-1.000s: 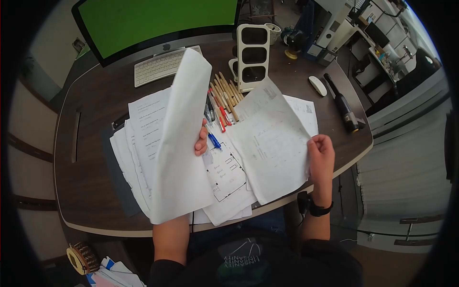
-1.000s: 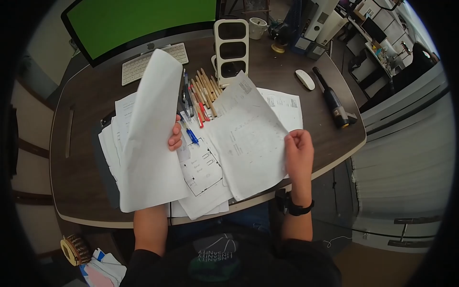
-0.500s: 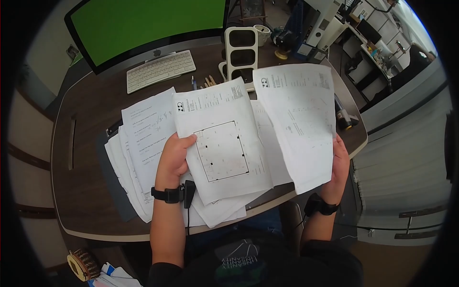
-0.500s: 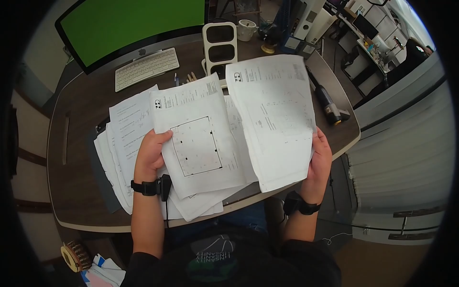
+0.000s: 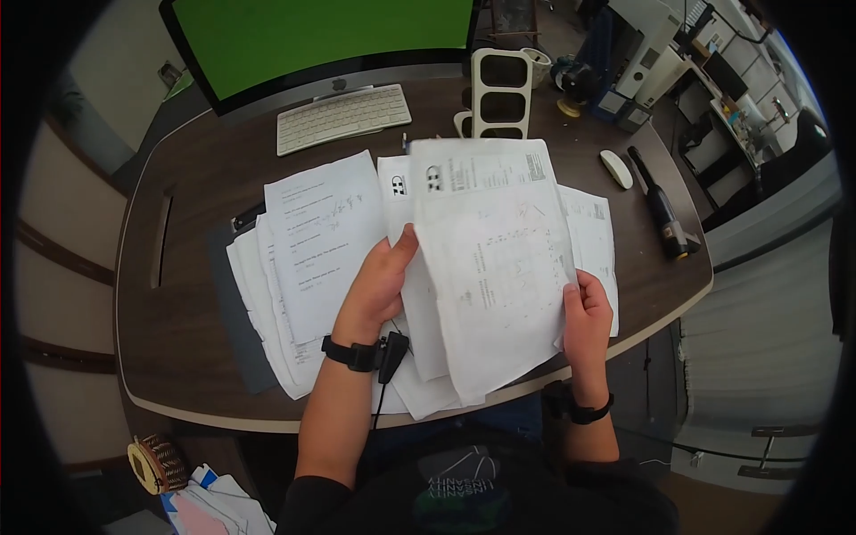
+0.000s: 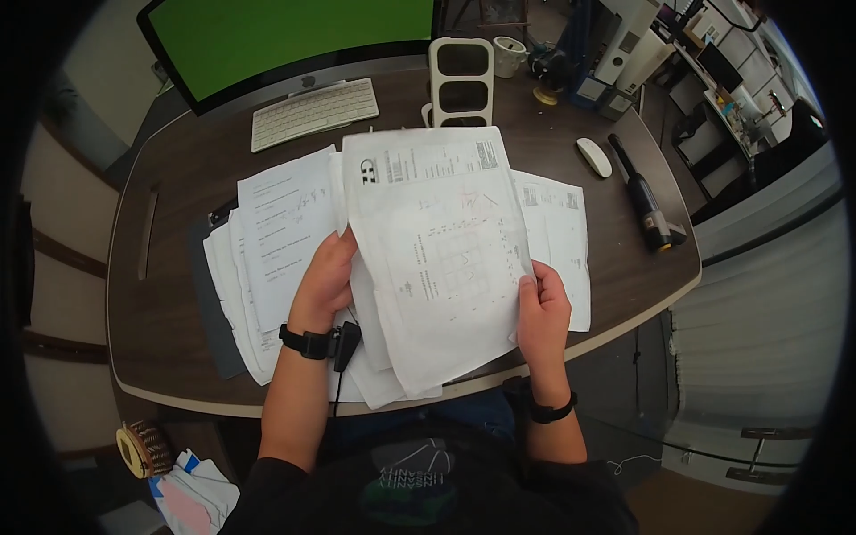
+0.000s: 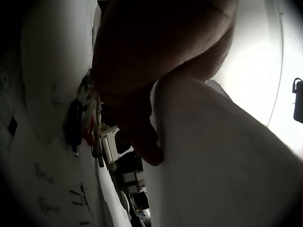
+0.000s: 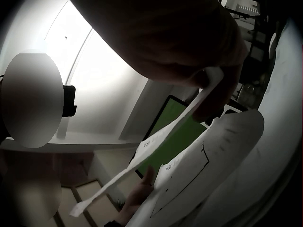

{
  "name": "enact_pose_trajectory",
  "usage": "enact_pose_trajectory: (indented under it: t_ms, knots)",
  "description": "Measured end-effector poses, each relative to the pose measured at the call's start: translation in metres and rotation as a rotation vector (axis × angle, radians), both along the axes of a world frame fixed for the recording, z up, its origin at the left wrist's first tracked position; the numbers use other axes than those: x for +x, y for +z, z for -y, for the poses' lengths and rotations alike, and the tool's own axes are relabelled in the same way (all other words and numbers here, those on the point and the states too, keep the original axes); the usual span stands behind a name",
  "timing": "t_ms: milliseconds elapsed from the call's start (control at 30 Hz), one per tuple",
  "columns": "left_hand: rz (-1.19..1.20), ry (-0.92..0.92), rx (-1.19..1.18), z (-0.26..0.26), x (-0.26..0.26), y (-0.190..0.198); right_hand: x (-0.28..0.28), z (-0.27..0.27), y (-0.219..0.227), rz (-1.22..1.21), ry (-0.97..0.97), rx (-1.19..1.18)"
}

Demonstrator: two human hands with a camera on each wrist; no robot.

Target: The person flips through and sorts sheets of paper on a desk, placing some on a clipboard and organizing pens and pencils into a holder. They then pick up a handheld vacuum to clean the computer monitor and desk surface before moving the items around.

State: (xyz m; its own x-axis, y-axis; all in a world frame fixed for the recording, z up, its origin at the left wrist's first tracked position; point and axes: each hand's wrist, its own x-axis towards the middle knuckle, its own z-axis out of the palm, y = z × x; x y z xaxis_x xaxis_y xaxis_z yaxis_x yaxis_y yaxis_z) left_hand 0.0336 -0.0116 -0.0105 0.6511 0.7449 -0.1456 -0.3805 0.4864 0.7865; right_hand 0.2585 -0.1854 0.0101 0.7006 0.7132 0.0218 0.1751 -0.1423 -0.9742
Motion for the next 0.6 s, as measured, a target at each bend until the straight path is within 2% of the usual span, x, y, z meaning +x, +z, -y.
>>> enact_pose_trajectory:
  t_ms: [200,333,433,533,600]
  knots:
    - [0.116,0.012,0.011,0.005,-0.002,0.012,-0.008,0.0,-0.009,0.054,0.035,-0.038]
    - [-0.061,0.027,0.044,0.004,-0.001,0.011,-0.014,0.001,-0.009,0.052,0.081,-0.034]
    - [-0.069,0.04,0.06,0.003,-0.003,0.008,-0.006,-0.002,-0.012,0.438,0.087,-0.096]
    - [-0.069,-0.004,0.077,0.005,-0.004,0.01,0.009,-0.015,-0.012,0.271,0.249,0.031]
    - [-0.065,-0.056,0.081,0.005,-0.005,0.007,0.011,-0.021,0.009,-0.114,0.376,0.037]
